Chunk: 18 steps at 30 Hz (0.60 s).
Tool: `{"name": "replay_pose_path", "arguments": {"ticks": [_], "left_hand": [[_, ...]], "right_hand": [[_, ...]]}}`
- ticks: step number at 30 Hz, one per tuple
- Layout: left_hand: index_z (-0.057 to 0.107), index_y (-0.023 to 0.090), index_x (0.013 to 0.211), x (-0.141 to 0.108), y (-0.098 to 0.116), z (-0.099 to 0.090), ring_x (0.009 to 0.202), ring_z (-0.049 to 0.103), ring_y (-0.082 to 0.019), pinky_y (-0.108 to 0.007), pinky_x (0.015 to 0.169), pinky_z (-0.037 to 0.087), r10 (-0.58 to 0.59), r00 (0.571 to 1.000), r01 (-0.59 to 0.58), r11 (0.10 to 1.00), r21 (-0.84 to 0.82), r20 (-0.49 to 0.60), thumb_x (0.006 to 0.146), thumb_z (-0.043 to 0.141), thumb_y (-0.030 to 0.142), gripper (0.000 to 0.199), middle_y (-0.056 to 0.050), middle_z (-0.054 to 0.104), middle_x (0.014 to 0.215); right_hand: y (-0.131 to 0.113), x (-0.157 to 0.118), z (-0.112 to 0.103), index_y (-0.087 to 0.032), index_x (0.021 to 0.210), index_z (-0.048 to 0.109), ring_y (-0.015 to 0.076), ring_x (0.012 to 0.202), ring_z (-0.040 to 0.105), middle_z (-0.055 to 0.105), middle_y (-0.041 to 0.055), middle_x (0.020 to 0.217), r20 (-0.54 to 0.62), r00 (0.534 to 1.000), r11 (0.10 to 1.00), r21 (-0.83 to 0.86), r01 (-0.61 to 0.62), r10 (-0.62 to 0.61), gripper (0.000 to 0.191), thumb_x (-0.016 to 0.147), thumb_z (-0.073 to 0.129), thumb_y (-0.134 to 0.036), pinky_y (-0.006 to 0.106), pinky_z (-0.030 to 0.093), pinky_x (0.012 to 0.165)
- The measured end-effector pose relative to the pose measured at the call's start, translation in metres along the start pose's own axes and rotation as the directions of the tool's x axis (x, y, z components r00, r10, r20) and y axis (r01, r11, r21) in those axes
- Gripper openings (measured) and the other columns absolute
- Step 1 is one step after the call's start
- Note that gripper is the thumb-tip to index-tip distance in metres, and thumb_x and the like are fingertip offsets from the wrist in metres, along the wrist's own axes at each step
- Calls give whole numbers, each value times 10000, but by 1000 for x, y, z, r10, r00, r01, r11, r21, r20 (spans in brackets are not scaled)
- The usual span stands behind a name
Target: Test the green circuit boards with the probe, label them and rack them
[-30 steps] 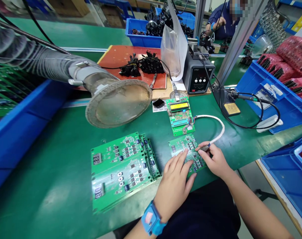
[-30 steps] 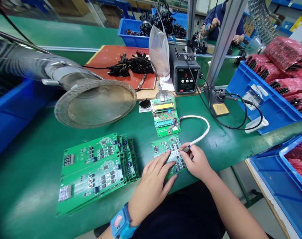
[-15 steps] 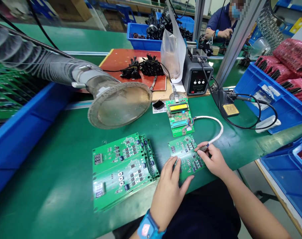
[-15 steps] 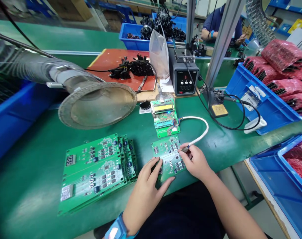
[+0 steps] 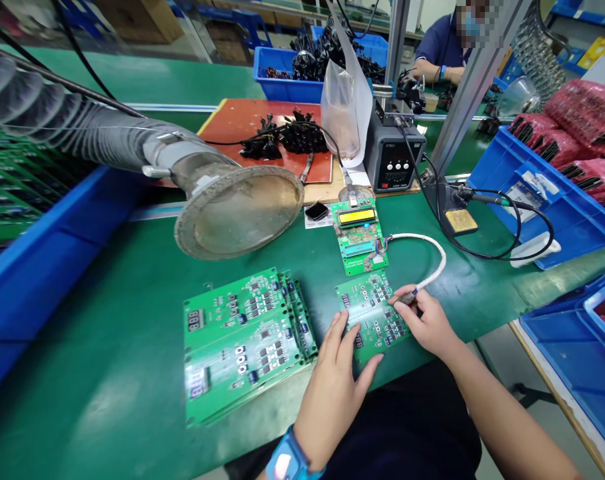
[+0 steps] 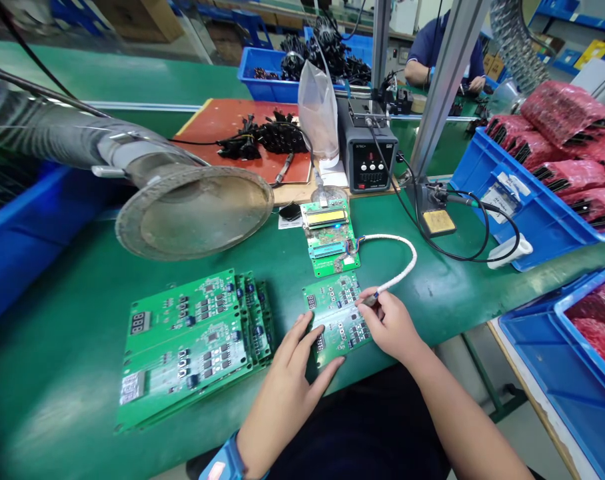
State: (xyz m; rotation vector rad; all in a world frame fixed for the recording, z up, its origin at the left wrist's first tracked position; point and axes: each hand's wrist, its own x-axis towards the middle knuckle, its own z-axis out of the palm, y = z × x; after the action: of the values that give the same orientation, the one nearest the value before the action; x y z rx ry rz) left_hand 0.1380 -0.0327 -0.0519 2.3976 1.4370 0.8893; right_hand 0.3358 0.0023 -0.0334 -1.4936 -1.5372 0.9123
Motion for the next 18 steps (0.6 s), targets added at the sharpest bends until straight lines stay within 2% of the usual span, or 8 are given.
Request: {"name": "replay_pose_path", "arguments": {"ticks": [12,18], "left_hand": [[469,107,1253,0,-1,0,1299,471,-342,-522,1007,481,18,1000,-17,1000,-3,7,919,540,376,434,-245,501,1351],[400,131,1353,-5,-4,-5,1346,409,-339,-527,1033,452,14,993,-11,999,-30,113,897,563,415,561,-222,452,1418]], "right_hand": [[4,1,0,-192,978,603,122,592,523,713,57,938,-8,1000,1000,5,23,-23,158,872,552,-297,266,445,588],[7,1,-1,-197,996,613,157,718,612,723,66,956,-1,1000,996,90,-12,13,175,865,566,-304,286,488,661]]}}
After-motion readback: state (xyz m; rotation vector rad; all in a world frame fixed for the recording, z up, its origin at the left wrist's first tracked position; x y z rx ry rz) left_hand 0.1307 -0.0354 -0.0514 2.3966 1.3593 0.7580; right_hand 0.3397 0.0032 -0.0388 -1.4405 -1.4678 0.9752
